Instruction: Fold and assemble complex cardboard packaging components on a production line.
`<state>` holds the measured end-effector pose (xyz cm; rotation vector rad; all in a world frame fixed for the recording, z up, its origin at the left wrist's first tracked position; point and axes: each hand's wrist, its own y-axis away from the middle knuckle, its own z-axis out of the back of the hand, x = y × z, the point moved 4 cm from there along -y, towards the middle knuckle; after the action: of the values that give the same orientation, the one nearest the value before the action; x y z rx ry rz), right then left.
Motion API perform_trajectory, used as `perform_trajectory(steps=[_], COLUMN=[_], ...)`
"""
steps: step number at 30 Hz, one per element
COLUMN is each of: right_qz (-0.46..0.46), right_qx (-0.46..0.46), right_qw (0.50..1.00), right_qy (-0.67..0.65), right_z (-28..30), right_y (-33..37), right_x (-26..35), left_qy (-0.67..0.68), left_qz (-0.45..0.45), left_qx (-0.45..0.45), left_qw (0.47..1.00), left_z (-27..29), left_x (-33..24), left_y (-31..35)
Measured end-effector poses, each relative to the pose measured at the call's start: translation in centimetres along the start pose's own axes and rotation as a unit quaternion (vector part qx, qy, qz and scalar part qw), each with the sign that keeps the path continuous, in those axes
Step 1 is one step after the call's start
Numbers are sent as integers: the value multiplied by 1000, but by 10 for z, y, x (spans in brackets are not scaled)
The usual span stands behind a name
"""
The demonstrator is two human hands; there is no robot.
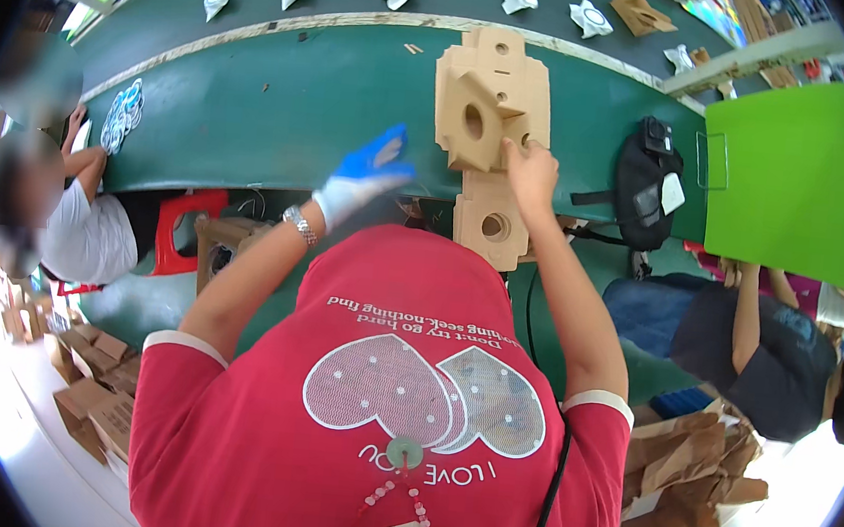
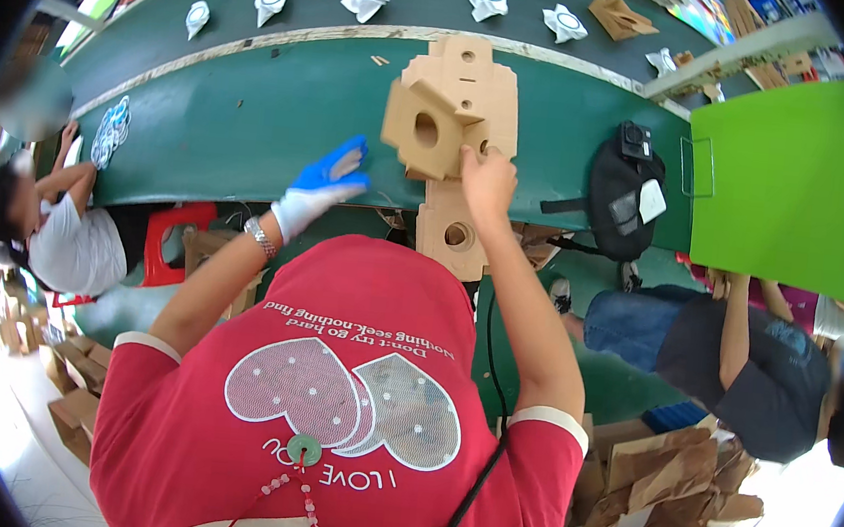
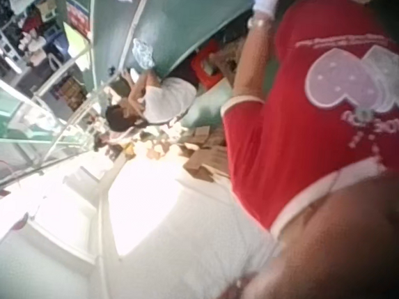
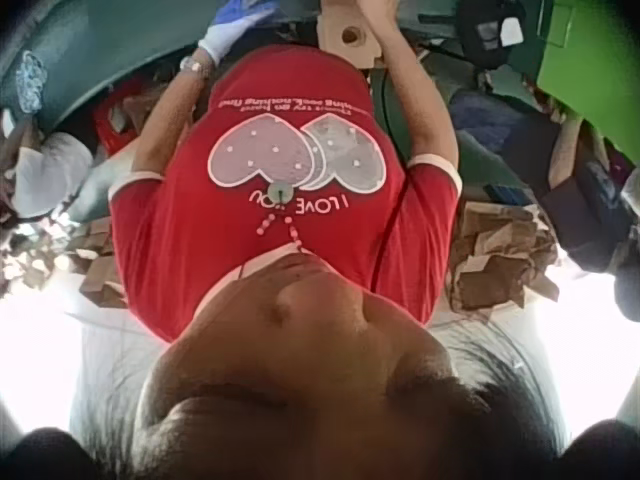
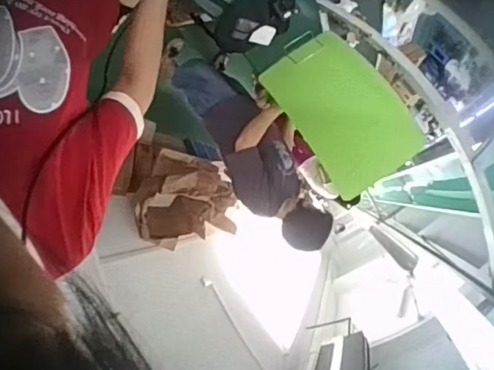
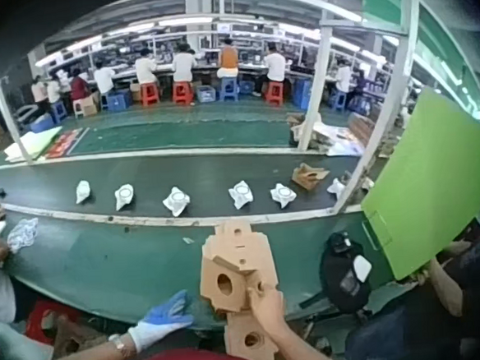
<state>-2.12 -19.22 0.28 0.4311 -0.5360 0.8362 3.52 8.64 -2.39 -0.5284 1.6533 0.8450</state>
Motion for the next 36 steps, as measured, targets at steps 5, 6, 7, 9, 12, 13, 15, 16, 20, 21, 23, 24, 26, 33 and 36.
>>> perform_trajectory(steps=[5, 6, 7, 9, 12, 13, 15, 16, 20, 21, 23, 24, 26, 33, 36], right_qz=[32, 31, 1, 11, 22, 25, 29, 38, 30, 31, 33, 37, 41, 51, 37], right_qx=[-33, -31, -17, -21, -17, -8, 9, 25, 25, 33, 49, 64, 76, 70, 62], right_qw=[985, 985, 994, 995, 995, 994, 995, 995, 997, 997, 996, 995, 994, 993, 992], right_qy=[165, 169, 109, 99, 95, 102, 95, 88, 60, 61, 61, 60, 71, 80, 99], right_z=[-30, -32, -33, -35, -39, -40, -32, -31, -33, -33, -33, -33, -33, -32, -32], right_y=[32, 33, 33, 31, 25, 22, 21, 20, 19, 19, 18, 18, 19, 14, 12], right_x=[-12, -11, -14, -17, -25, -28, -26, -25, -26, -25, -26, -27, -28, -30, -27], left_qy=[-149, -191, -210, -199, -385, -396, -407, -420, -293, -268, -208, -149, -167, -310, -195], left_qz=[-140, -193, -178, -220, -364, -365, -362, -342, -259, -258, -230, -201, -209, -362, -257], left_qx=[17, 17, 33, 21, 17, 39, 66, 79, 93, 60, 29, -3, -22, 0, 37], left_qw=[979, 962, 961, 955, 848, 842, 836, 837, 916, 926, 950, 968, 963, 879, 946], left_z=[-45, -50, -56, -70, -95, -102, -106, -104, -82, -78, -78, -78, -81, -93, -86], left_x=[-14, -22, -25, -36, -58, -60, -66, -64, -40, -33, -23, -21, -19, -41, -29], left_y=[-9, -18, -29, -48, -72, -79, -86, -88, -85, -81, -74, -72, -73, -80, -81])
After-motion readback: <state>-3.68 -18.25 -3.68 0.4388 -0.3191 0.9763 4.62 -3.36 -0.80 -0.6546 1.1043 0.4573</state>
